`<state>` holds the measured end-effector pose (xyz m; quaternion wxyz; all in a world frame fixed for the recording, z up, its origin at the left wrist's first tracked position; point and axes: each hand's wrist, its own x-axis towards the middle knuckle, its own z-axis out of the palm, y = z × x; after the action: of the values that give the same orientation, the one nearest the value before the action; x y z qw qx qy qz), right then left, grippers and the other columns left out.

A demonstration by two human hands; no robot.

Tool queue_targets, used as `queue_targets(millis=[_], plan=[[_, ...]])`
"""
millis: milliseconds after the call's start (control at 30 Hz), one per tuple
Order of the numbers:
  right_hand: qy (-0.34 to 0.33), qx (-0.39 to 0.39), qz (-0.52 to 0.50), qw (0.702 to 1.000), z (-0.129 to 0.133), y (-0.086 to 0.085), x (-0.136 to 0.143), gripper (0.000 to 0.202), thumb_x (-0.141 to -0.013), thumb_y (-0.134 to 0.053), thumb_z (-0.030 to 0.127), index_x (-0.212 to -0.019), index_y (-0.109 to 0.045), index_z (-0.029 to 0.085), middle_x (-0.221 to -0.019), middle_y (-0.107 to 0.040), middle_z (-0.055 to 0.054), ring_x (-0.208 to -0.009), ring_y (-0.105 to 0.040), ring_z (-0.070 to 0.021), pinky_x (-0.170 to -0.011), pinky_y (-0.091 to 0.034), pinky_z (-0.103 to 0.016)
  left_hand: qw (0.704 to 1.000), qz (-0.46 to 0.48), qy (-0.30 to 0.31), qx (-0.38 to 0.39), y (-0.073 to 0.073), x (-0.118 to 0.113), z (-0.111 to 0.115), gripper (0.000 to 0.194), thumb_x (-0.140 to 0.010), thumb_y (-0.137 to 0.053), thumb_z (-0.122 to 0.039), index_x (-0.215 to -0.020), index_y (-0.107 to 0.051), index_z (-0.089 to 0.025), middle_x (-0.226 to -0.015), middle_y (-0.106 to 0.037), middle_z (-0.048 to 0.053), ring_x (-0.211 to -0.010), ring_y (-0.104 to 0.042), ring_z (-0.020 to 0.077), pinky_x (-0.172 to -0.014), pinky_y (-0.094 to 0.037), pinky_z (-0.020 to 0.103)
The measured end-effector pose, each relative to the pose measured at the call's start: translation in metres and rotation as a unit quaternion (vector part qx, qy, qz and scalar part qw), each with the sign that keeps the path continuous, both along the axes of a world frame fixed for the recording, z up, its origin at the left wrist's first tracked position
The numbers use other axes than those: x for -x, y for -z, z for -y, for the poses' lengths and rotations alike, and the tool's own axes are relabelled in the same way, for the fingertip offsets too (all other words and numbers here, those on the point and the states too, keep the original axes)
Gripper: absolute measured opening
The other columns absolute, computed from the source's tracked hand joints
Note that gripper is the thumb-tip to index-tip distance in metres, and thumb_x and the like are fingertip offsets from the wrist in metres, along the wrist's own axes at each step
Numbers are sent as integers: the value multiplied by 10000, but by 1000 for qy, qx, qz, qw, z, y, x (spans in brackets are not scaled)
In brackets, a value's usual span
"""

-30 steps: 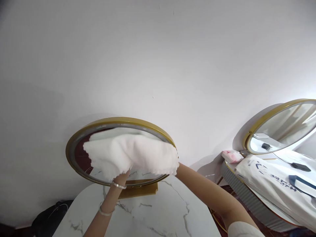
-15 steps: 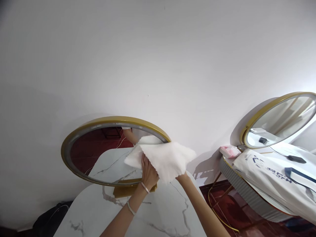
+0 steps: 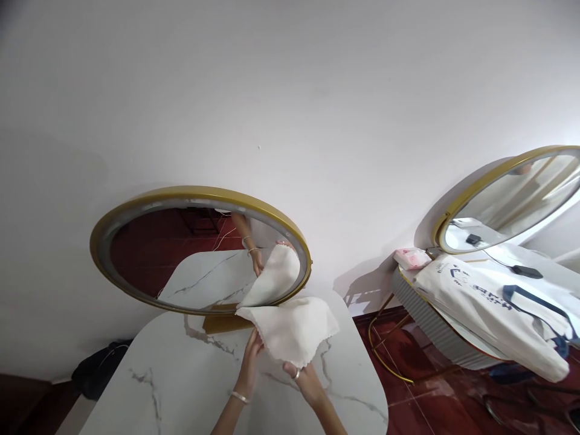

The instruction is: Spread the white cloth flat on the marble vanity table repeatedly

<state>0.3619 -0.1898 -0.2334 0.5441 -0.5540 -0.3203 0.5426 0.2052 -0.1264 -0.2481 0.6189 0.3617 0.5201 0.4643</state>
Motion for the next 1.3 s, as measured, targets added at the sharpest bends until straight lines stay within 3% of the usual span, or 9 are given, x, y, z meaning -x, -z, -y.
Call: queue_targets(millis=[167, 300, 467, 667, 800, 933, 1033, 1133, 1300], plan=[[68, 55, -217, 972, 18, -12, 18, 690, -628, -693, 682, -1122, -659, 202, -1170, -671, -97, -1217, -536, -298, -980, -461, -424, 985, 110, -59, 120, -4, 5, 7, 564, -801, -502, -630, -1171, -595, -215, -1236, -642, 119, -1074, -643, 263, -915, -495, 384], [131, 87, -145, 977, 34, -7, 25, 627, -499, -852, 517, -987, -697, 155, -977, -721, -115, -896, -669, -308, -752, -548, -390, 981, 121, -77, 133, -14, 6, 1, 435, -811, -596, -500, -1152, -582, -231, -1190, -667, 95, -969, -679, 218, -796, -522, 315], [176, 77, -99, 976, 67, 15, 25, 604, -414, -863, 566, -779, -669, 124, -678, -691, -94, -582, -646, -257, -540, -535, -363, 979, 32, -138, 143, -17, 14, -8, 438, -677, -767, -371, -1023, -573, -187, -795, -682, 22, -611, -637, 132, -564, -479, 228], [268, 54, -94, 957, 99, 6, 24, 1111, -429, -875, 518, -1374, -363, 239, -709, -690, 15, -453, -586, -156, -475, -517, -294, 981, -37, -168, 89, -23, 43, 26, 838, -592, -795, -380, -1318, -412, -216, -552, -467, -121, -450, -486, 84, -476, -461, 206], [234, 49, -45, 970, 107, -17, 24, 678, -534, -817, 561, -1080, -656, 193, -588, -628, 8, -459, -565, -152, -450, -467, -261, 992, -92, -85, 36, -29, 78, 62, 696, -541, -751, -558, -1096, -641, -154, -598, -548, -40, -559, -586, 147, -546, -546, 279], [192, 26, -46, 980, 116, -51, 15, 407, -566, -765, 553, -753, -745, 192, -613, -652, -63, -557, -610, -220, -461, -445, -289, 990, -134, 18, -35, -43, 119, 95, 614, -558, -746, -515, -1088, -688, -210, -1097, -689, 85, -968, -656, 271, -813, -558, 351], [146, -27, -51, 988, 130, -79, 8, 404, -605, -694, 544, -831, -769, 218, -773, -708, -111, -697, -648, -277, -536, -469, -328, 951, -274, 85, -116, -65, 146, 116, 506, -685, -665, -493, -1157, -662, -313, -1203, -664, 46, -1104, -601, 289, -928, -505, 403], [100, -37, 9, 994, 150, -104, 7, 455, -658, -692, 491, -1037, -736, 244, -870, -728, -99, -822, -648, -270, -672, -485, -325, 889, -404, 106, -186, -93, 159, 128, 369, -829, -488, -508, -1102, -684, -356, -1011, -704, 46, -966, -621, 284, -863, -519, 434], [139, -30, 121, 982, 184, -133, -3, 339, -741, -682, 506, -938, -751, 239, -803, -724, -83, -827, -658, -255, -801, -495, -346, 786, -505, 13, -357, -140, 153, 131, 338, -863, -464, -469, -974, -745, -317, -1042, -569, 119, -994, -537, 294, -907, -471, 487]])
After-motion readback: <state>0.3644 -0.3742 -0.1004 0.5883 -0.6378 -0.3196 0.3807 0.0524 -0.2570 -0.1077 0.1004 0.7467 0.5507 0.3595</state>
